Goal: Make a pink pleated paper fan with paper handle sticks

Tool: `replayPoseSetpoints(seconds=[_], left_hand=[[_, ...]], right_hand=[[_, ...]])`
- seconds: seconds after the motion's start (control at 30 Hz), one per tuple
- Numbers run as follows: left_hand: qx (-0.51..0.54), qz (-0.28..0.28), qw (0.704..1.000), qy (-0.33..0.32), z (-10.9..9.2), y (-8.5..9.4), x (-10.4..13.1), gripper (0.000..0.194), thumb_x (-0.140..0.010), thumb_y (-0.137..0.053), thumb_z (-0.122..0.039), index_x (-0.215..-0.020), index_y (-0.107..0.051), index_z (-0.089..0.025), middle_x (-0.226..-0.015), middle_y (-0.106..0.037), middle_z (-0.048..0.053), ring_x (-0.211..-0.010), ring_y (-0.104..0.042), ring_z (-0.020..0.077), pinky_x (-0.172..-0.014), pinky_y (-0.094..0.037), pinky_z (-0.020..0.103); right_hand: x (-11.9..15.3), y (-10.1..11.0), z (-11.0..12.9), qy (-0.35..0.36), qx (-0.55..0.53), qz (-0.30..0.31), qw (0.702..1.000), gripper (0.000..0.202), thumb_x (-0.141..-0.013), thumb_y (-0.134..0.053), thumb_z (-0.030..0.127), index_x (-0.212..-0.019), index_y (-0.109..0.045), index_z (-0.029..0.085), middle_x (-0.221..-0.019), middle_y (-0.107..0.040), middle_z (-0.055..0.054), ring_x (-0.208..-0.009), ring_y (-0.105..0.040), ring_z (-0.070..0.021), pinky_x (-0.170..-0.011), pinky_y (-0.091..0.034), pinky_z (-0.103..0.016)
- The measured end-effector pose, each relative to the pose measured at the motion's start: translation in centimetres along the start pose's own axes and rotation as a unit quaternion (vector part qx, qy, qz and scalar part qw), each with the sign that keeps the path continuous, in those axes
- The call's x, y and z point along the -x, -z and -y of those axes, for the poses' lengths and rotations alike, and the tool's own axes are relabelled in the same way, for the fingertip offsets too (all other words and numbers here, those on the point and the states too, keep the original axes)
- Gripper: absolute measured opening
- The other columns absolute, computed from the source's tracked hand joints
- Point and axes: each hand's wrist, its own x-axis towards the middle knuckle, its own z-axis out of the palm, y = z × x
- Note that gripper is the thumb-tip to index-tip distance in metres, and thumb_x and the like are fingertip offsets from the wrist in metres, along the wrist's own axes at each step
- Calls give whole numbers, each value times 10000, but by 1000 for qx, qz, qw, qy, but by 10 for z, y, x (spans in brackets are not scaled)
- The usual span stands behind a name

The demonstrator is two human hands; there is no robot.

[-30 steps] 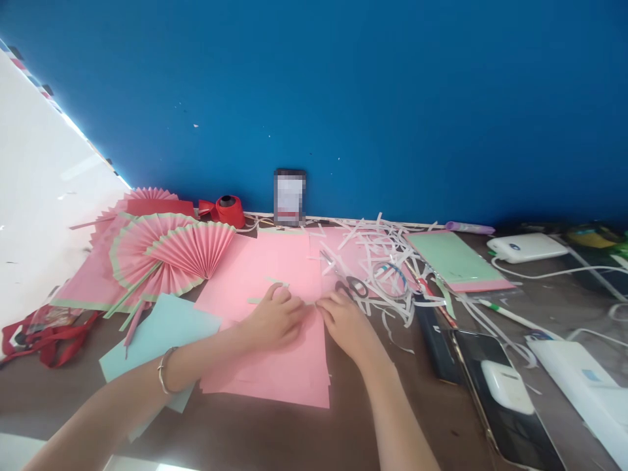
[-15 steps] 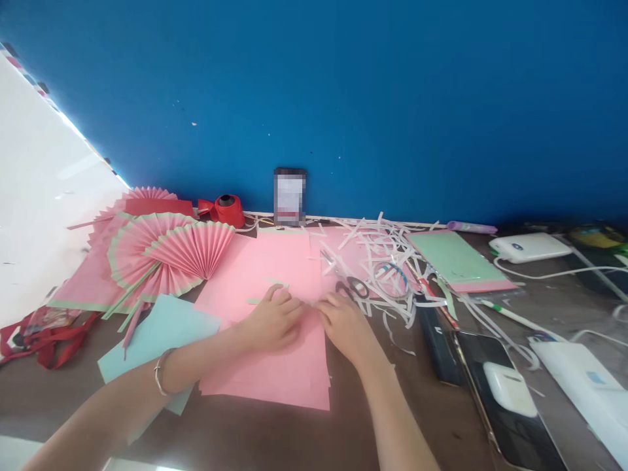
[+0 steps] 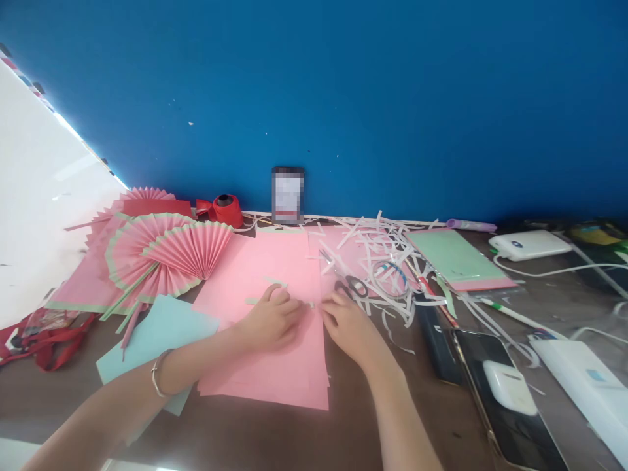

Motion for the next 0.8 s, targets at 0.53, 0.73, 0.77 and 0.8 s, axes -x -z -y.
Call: replayPoseSetpoints(seconds=[0.53, 0.73, 0.77, 0.8], left_hand=[[-2, 8, 1000, -6, 1, 4, -1, 319, -813, -437, -280, -1088, -535, -153, -922, -515, 72, -847, -375, 214, -863, -287, 410], [-11, -1, 1000, 5, 1, -1, 0, 301, -818, -453, -290, -1079, -534, -164, -899, -511, 72, -862, -377, 215, -858, -278, 404], [-13, -1, 1000, 4, 1, -1, 0, 300, -820, -453, -292, -1079, -534, -166, -895, -511, 71, -858, -377, 213, -856, -278, 403], [-13, 0, 1000, 2, 1, 0, 0, 298, -822, -451, -292, -1079, -535, -167, -895, -511, 71, -855, -377, 212, -854, -279, 401]], right_hand=[[1, -2, 3, 19, 95, 47, 994, 327, -832, -414, 131, -948, -690, 264, -897, -606, -60, -889, -591, -238, -868, -459, -435], [2, 0, 1, -12, 79, 71, 994, 293, -845, -426, 193, -995, -673, 238, -994, -597, -79, -1031, -549, -276, -924, -428, -467], [2, 1, 0, -19, 65, 66, 996, 291, -847, -425, 201, -1012, -664, 230, -1014, -598, -78, -1043, -545, -267, -927, -431, -452], [3, 2, -1, -26, 52, 61, 996, 293, -850, -423, 208, -1027, -655, 228, -1033, -598, -76, -1049, -543, -258, -921, -441, -434]])
